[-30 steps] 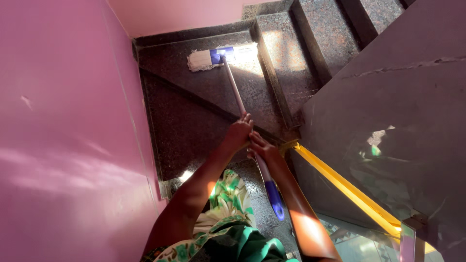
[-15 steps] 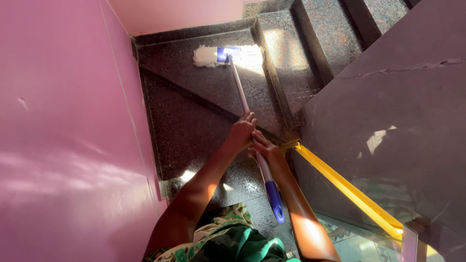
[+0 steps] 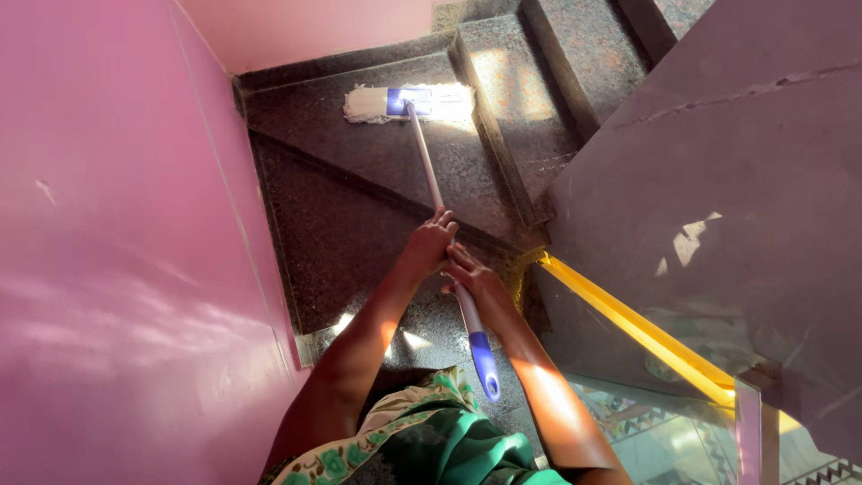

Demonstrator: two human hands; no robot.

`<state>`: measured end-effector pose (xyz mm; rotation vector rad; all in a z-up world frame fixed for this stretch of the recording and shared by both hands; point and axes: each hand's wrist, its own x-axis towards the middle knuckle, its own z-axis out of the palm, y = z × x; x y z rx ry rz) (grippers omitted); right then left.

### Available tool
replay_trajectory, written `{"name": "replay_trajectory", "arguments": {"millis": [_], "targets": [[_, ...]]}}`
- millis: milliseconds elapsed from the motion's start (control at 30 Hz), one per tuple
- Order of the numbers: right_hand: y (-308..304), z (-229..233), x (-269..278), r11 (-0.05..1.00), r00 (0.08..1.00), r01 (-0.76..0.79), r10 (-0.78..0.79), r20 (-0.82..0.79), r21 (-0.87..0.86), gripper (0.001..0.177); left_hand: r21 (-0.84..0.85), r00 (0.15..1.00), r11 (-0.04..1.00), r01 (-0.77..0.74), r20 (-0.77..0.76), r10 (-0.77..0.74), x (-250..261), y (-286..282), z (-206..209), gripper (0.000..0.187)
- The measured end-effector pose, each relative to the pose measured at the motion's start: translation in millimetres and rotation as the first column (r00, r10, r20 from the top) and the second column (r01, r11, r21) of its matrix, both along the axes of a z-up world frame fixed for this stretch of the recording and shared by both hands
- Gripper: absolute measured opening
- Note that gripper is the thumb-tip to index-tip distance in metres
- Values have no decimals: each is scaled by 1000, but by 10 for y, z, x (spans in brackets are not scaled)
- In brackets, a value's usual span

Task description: The person mops the steps of a granite staircase with a flat mop, cleaning the surfaces of each stair individually.

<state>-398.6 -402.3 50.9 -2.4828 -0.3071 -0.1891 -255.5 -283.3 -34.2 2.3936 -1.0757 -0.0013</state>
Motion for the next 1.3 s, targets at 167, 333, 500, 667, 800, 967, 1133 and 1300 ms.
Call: {"name": "replay_trajectory", "arguments": {"millis": [167, 333, 500, 667, 800, 967, 1133, 1300], "targets": [[180, 551, -340, 1000, 1000, -8, 8, -1, 14, 42, 10, 998, 1000, 24, 55, -24, -307, 133, 287, 31], [316, 888, -566, 1000, 1000, 3, -3, 21, -4, 42, -12, 994, 994, 108, 24, -108, -571, 341, 660, 35], [447, 811, -566, 999, 997, 47, -47, 57, 1, 39, -78, 997, 994, 75, -13, -76, -597, 497, 680, 36], [537, 540, -364, 999, 999, 41, -41, 4, 1, 40, -143, 1000, 990, 0, -20, -3, -388, 515, 308, 40], [635, 260, -179, 997, 997, 79, -79, -20, -8, 42, -113, 1000, 993, -21, -1, 21, -152, 473, -14, 45], [710, -40, -138, 991, 994, 108, -106, -32, 80, 45, -138, 998, 990, -13, 55, 20, -54, 504, -293, 39], [738, -77, -377, 980, 993, 117, -113, -38, 158, 43, -57, 997, 998, 12, 76, -8, -290, 541, -172, 27], [799, 400, -626, 993, 997, 63, -58, 46, -104, 38, -99, 999, 995, 21, -32, -24, -619, 721, 284, 30]]}}
